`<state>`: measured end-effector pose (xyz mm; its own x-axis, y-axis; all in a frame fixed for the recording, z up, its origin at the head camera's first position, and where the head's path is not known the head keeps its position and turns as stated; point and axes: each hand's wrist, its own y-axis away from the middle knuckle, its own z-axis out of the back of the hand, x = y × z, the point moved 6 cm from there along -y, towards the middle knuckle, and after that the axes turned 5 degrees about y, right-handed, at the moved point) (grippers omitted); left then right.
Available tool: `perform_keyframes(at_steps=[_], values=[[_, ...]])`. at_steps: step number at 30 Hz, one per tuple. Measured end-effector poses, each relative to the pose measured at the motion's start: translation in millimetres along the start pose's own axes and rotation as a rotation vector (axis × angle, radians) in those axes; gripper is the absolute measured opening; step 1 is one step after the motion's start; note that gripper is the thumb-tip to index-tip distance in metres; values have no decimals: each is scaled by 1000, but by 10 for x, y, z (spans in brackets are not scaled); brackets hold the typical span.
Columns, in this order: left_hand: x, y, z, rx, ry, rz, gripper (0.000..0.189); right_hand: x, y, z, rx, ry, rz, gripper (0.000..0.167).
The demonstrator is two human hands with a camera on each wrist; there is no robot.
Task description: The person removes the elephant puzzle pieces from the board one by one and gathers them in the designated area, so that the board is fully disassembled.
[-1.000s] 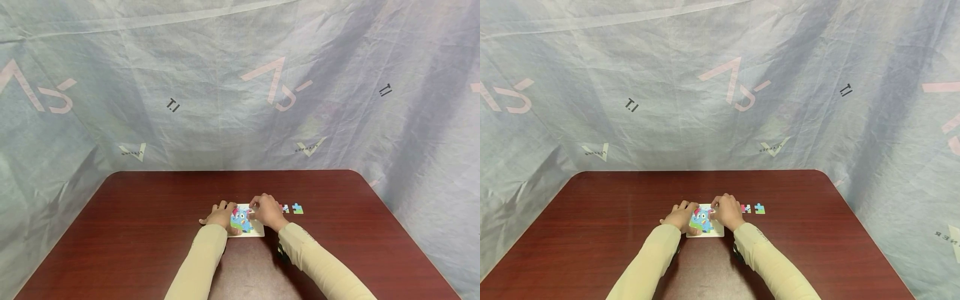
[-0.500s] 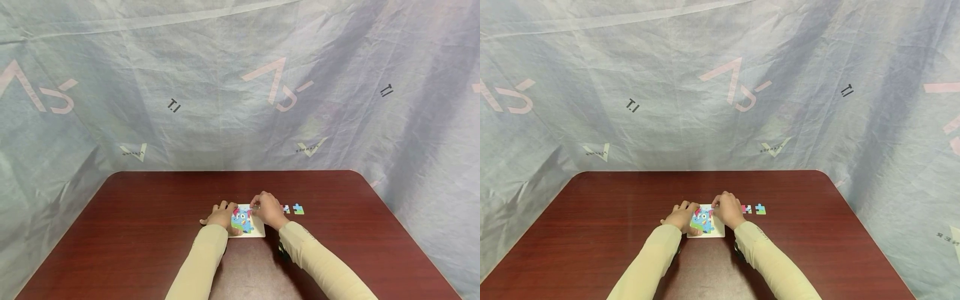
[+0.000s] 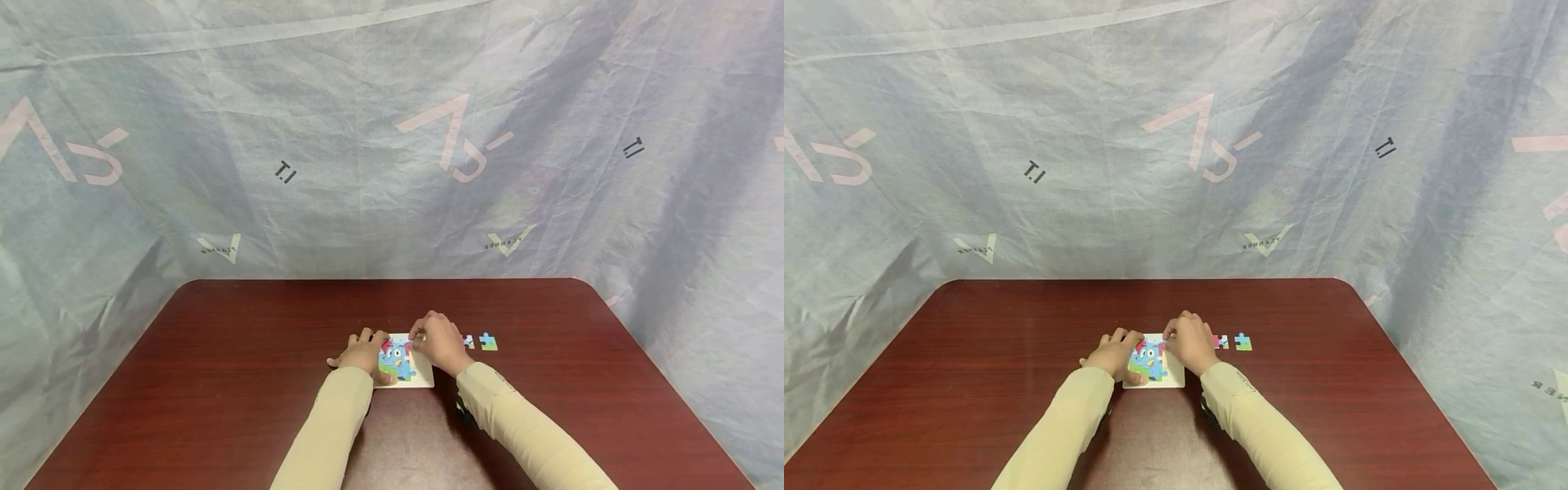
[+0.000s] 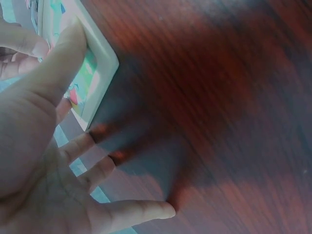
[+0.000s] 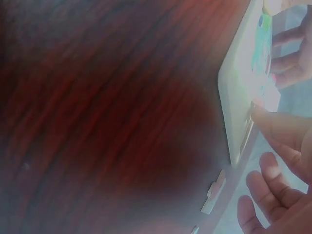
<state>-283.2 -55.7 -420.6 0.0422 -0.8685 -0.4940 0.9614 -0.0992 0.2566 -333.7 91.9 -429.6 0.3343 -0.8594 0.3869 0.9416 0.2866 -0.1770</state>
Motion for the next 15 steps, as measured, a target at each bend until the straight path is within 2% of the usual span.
perform_keyframes(at_steps=[7, 11, 15], values=[[13, -32, -20, -2, -15, -2, 76, -4, -12, -31, 72, -65, 12, 20], [11, -30, -19, 1, -21, -4, 75, 33, -7, -47, 106, -55, 41, 23], [2, -16, -2, 2, -19, -7, 75, 41, -2, -27, 92, 2, 25, 18]])
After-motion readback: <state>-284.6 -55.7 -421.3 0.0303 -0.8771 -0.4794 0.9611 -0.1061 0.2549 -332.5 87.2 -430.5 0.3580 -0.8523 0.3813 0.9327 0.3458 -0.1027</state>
